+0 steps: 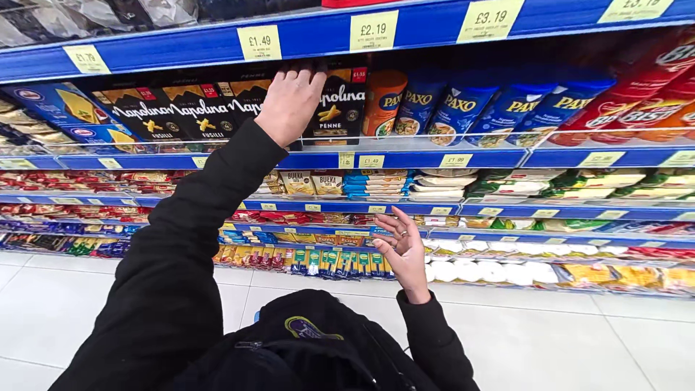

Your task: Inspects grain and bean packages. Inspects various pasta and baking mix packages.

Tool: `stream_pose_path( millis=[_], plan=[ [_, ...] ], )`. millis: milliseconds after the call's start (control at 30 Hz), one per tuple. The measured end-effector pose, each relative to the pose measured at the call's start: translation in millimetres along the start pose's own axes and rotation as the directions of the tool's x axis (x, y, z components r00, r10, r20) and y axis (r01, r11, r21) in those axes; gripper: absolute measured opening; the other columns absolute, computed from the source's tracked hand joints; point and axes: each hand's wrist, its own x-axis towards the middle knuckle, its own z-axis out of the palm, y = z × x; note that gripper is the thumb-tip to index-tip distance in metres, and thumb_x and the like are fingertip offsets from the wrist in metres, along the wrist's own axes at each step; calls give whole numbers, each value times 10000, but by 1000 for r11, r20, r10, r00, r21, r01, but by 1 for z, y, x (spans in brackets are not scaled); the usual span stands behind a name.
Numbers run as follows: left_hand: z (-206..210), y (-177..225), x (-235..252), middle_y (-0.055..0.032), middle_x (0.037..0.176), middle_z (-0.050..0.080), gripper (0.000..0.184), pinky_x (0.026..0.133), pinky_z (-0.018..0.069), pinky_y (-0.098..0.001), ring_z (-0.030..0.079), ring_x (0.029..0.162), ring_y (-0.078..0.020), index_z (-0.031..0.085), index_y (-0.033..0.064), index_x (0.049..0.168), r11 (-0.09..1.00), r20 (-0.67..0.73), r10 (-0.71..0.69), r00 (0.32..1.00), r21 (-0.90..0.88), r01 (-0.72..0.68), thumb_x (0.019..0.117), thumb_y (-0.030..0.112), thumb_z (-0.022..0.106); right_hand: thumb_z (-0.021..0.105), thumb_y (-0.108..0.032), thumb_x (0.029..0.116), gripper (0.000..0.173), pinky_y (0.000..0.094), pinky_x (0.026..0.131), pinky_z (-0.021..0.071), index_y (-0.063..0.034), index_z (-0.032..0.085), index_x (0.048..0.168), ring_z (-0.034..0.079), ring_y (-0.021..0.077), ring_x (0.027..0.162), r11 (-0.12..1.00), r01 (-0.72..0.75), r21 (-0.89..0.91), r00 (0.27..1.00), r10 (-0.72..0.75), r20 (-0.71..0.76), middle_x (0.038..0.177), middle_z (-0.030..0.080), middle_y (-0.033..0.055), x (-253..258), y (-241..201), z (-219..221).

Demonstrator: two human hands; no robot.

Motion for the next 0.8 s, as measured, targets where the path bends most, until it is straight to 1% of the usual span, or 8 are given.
stream_pose_path(
  millis=[133, 233, 300, 367, 433, 533, 667, 800],
  plan=[
    [5, -3, 3, -288, 1401, 534, 538, 1061, 409, -629, 511, 1302, -497, 404, -10, 1507, 999, -15, -26, 1000, 22, 27, 984, -41, 524, 796, -297, 877, 867, 425, 874, 652, 34, 328, 1526, 667, 328, 1185, 1000, -2, -5, 1000, 2, -28, 1384, 594, 210, 0, 1, -1],
    [5, 7, -9, -299, 1495, 442, 576, 1159, 316, -615, 400, 1410, -493, 325, -26, 1543, 1000, -57, 2, 998, 20, -1, 1004, 10, 526, 787, -297, 885, 840, 426, 888, 646, 61, 352, 1509, 664, 333, 1189, 1000, 13, -8, 998, -14, -59, 1375, 599, 222, -2, -1, -3],
    [1, 25, -29, -310, 1580, 341, 572, 1216, 269, -591, 317, 1486, -460, 327, -33, 1559, 985, -56, 133, 990, -99, -138, 1024, 36, 520, 767, -260, 894, 774, 426, 897, 640, 62, 387, 1487, 669, 331, 1180, 1000, 10, -15, 995, -11, -103, 1362, 610, 221, -7, -6, -7],
    [0, 45, -59, -260, 1597, 350, 507, 1170, 379, -557, 376, 1472, -399, 440, 16, 1519, 915, -123, 291, 949, -253, -313, 1021, 57, 526, 750, -214, 903, 694, 425, 880, 642, 56, 434, 1458, 691, 320, 1135, 1000, 5, -7, 990, -6, -142, 1326, 637, 208, -12, -12, -10],
    [8, 66, -89, -174, 1542, 477, 383, 1065, 514, -478, 533, 1371, -302, 573, 82, 1427, 785, -298, 341, 892, -432, -445, 1050, 146, 552, 726, -187, 933, 610, 436, 872, 643, 62, 468, 1426, 713, 319, 1083, 999, 25, 20, 986, -21, -164, 1275, 669, 202, -18, -20, -14],
    [32, 105, -124, -172, 1355, 639, 289, 991, 582, -379, 656, 1205, -236, 691, 16, 1268, 453, -456, 152, 877, -756, -472, 1003, 123, 648, 693, -162, 964, 504, 441, 865, 648, 65, 517, 1378, 726, 319, 1043, 996, 81, 46, 982, -72, -174, 1227, 692, 196, -26, -36, -18],
    [72, 171, -173, -208, 1220, 685, 276, 886, 641, -394, 724, 1037, -258, 645, -111, 1203, -74, -257, -134, 957, -960, -269, 977, 45, 658, 680, -163, 980, 434, 414, 855, 643, 62, 552, 1329, 729, 302, 1019, 988, 123, 92, 985, -110, -133, 1195, 704, 192, -44, -58, -29],
    [89, 228, -228, -203, 1133, 716, 311, 821, 648, -412, 742, 946, -276, 601, -99, 1259, -352, 82, -340, 937, -935, -46, 998, 68, 635, 700, -171, 970, 409, 390, 850, 641, 45, 588, 1299, 732, 283, 1002, 984, 112, 135, 992, -103, -72, 1180, 712, 181, -81, -77, -44]
  ],
)
